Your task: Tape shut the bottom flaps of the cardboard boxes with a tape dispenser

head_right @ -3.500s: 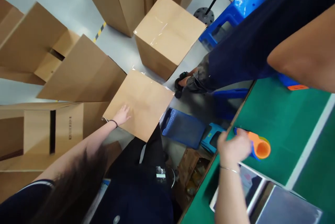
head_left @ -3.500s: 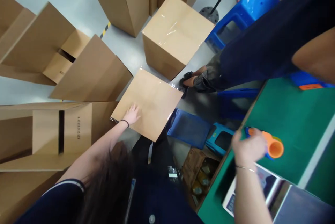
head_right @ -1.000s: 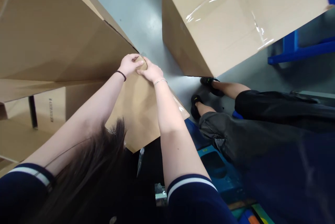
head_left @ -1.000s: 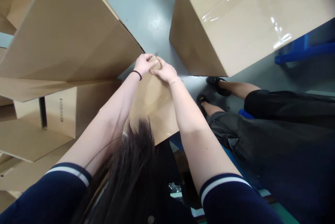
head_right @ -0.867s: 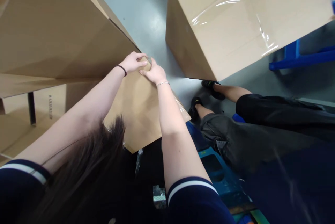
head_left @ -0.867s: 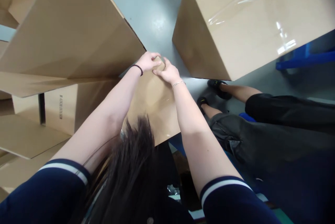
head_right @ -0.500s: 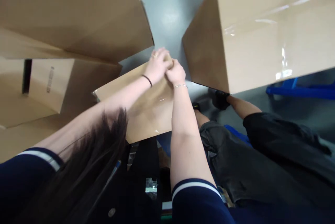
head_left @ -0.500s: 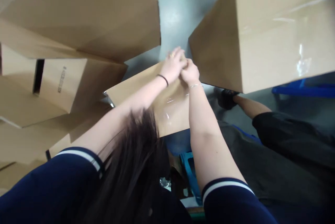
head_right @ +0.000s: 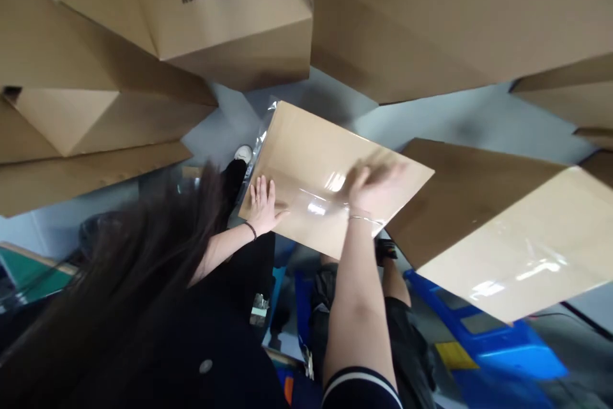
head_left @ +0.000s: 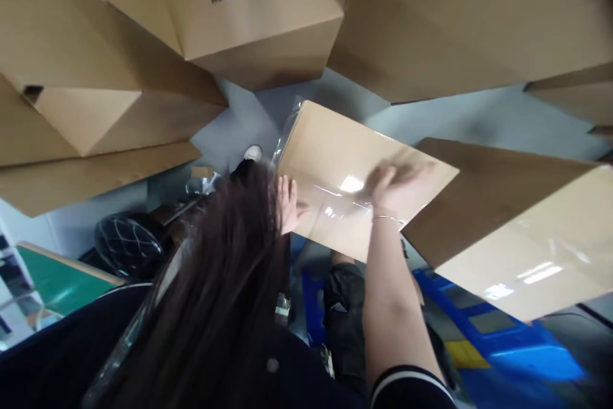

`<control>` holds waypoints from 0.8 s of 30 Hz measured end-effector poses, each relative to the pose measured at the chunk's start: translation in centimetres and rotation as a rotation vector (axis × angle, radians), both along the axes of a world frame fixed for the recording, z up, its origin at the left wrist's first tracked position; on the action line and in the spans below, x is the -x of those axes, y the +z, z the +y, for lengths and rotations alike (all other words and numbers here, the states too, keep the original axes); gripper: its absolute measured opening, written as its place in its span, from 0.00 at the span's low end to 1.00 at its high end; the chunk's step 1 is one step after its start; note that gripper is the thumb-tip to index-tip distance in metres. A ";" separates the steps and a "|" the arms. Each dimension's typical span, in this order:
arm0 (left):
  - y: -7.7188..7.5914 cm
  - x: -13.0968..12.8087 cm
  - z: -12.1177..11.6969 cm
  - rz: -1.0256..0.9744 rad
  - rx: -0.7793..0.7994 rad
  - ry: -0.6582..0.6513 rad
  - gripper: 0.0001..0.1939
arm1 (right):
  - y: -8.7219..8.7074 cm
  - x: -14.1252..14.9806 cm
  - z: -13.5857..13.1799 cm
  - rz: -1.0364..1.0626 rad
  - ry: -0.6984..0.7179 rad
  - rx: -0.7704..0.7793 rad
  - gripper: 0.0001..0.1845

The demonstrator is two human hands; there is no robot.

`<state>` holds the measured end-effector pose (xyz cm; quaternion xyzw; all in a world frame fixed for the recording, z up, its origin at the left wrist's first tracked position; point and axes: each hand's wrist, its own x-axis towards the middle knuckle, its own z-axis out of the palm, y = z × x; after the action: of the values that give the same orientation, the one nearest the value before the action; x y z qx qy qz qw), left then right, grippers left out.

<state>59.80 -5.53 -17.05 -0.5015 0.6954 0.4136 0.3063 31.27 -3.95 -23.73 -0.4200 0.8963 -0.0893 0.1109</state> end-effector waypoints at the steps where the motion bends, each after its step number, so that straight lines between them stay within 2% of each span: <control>1: -0.4 -0.1 -0.1 -0.045 0.045 0.052 0.54 | 0.4 -2.6 -1.8 -0.099 0.121 -0.004 0.42; 2: -0.8 -0.2 -0.2 -0.070 0.081 0.096 0.55 | 0.7 -5.3 -3.6 -0.187 0.246 -0.023 0.42; 4: -1.4 -0.1 -0.2 -0.049 0.112 0.155 0.58 | 0.9 -10.3 -7.4 -0.271 0.397 -0.054 0.45; 6: -1.8 -0.1 -0.4 -0.017 0.133 0.208 0.61 | 0.7 -14.0 -10.8 -0.274 0.446 -0.100 0.51; 8: -2.0 0.0 -0.9 -0.010 0.151 0.267 0.62 | 0.4 -16.0 -13.5 -0.249 0.457 -0.155 0.54; 11: -2.2 -0.1 -2.6 -0.107 0.178 0.398 0.59 | -0.1 -16.9 -15.9 -0.243 0.478 -0.226 0.53; 13: -2.5 -0.2 -3.8 -0.195 0.166 0.489 0.56 | -0.2 -17.0 -16.4 -0.255 0.469 -0.263 0.53; 16: -3.0 -0.4 -5.0 -0.180 0.109 0.580 0.53 | -0.1 -17.1 -16.3 -0.263 0.424 -0.322 0.58; 20: -3.5 -0.2 -5.2 -0.103 0.066 0.591 0.51 | -0.1 -17.1 -16.7 -0.200 0.367 -0.315 0.61; 22: -3.6 0.1 -5.1 -0.071 0.049 0.564 0.50 | -0.7 -16.9 -17.5 -0.136 0.286 -0.286 0.59; 24: -3.7 0.3 -5.2 -0.040 0.056 0.595 0.48 | -1.5 -16.8 -18.6 -0.093 0.213 -0.269 0.54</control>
<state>59.49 -10.76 -20.72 -0.6995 0.5231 0.4558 0.1714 48.03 -22.53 -25.18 -0.4895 0.8444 0.0245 0.2162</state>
